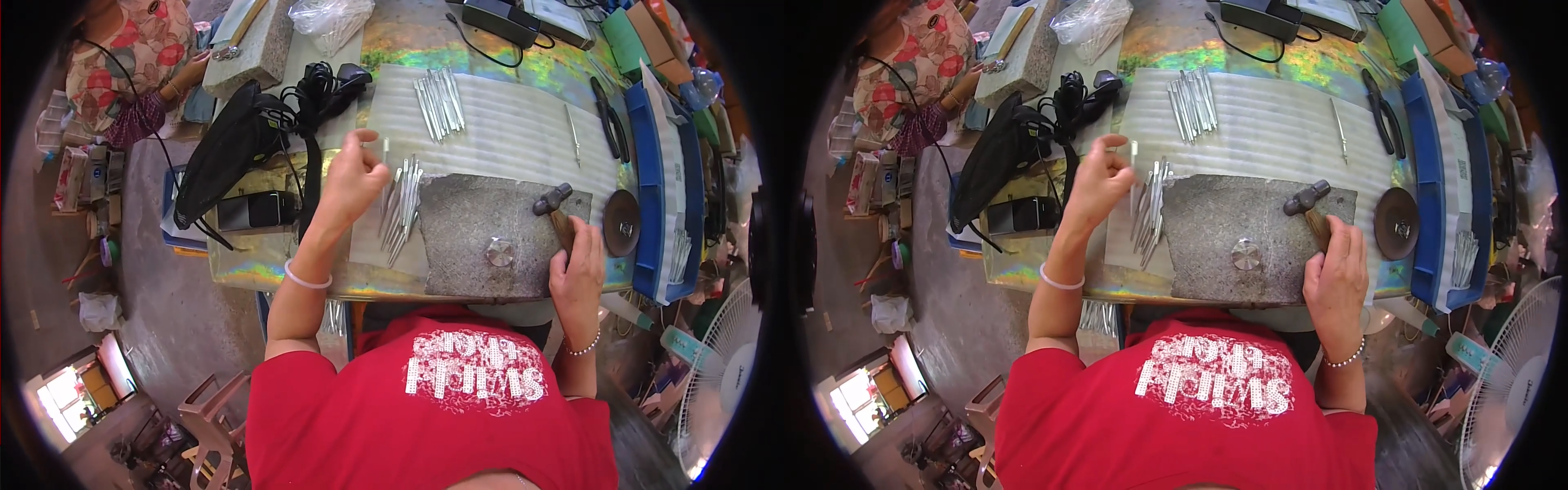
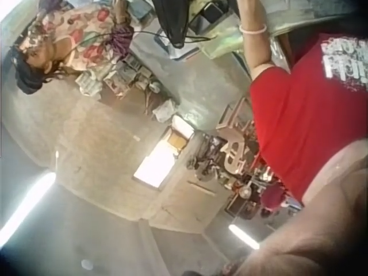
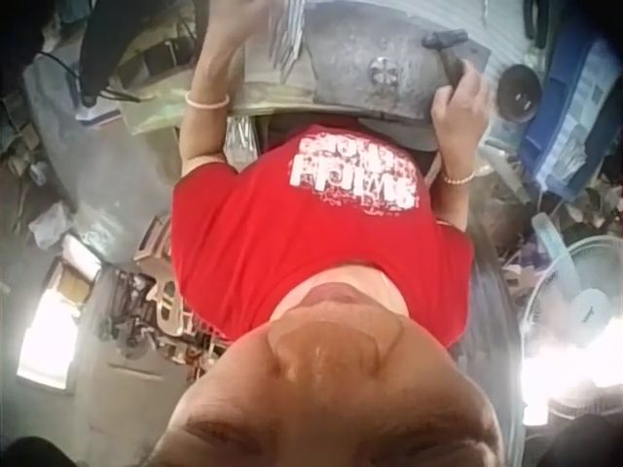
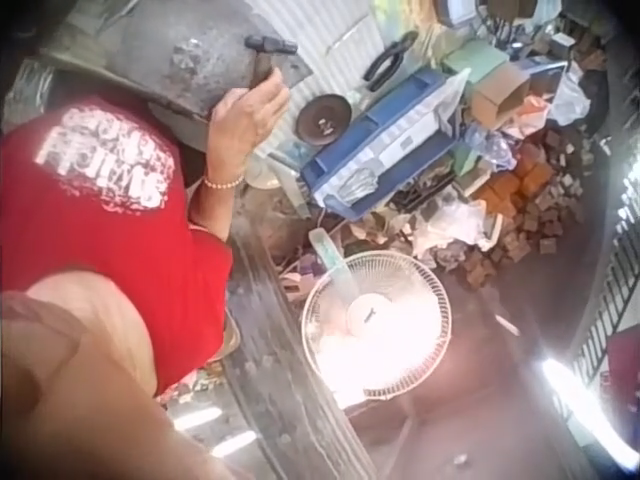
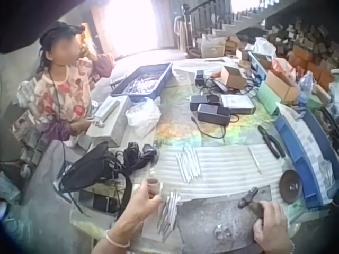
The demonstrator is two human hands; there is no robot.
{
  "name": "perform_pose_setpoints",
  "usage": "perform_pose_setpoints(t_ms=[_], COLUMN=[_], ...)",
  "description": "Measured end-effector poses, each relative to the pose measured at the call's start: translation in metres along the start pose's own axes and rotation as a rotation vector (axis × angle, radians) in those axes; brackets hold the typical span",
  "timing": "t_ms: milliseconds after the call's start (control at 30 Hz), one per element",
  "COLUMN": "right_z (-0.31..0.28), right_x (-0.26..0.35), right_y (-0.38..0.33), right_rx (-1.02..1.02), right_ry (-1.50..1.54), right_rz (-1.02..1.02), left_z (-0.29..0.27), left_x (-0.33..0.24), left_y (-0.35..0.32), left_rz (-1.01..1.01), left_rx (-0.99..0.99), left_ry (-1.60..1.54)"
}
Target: Shaping small silver-colored metal bars using a hammer on a metal anvil block.
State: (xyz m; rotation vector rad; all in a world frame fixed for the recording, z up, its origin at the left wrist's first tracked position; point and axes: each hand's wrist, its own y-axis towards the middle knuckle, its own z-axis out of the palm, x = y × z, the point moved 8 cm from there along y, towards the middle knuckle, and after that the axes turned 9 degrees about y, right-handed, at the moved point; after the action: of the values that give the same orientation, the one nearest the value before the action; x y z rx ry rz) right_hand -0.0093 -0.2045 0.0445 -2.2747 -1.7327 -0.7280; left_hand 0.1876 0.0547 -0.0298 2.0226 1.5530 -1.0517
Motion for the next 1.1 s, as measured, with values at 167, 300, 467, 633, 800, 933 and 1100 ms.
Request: perform_pose_setpoints(t_ms=[167, 300, 467, 633, 800, 933, 1100], right_z=[-0.012, -0.012, -0.043, -0.078, -0.067, -0.054, -0.050], right_x=[-0.025, -0.063, -0.109, -0.161, -0.193, -0.209, -0.209], right_y=[-0.008, -0.040, -0.034, -0.034, -0.017, -0.003, 0.010], right_rx=[-0.019, -0.128, -0.324, -0.434, -0.301, -0.206, -0.151], right_ry=[0.350, 0.757, 0.581, 0.352, 0.293, 0.119, 0.032], right_rz=[0.110, 0.372, 0.414, 0.479, 0.474, 0.431, 0.400], left_z=[-0.024, -0.026, 0.005, 0.043, 0.051, 0.057, 0.062], left_x=[-0.024, -0.045, -0.090, -0.101, -0.110, -0.107, -0.108], left_y=[-0.038, -0.083, -0.110, -0.111, -0.115, -0.113, -0.114], left_rz=[-0.027, 0.005, 0.365, 0.484, 0.524, 0.489, 0.508], left_rx=[-0.065, -0.205, -0.133, -0.043, -0.093, -0.068, -0.019], left_ry=[-0.577, -0.622, -0.525, -0.479, -0.217, -0.116, -0.065])
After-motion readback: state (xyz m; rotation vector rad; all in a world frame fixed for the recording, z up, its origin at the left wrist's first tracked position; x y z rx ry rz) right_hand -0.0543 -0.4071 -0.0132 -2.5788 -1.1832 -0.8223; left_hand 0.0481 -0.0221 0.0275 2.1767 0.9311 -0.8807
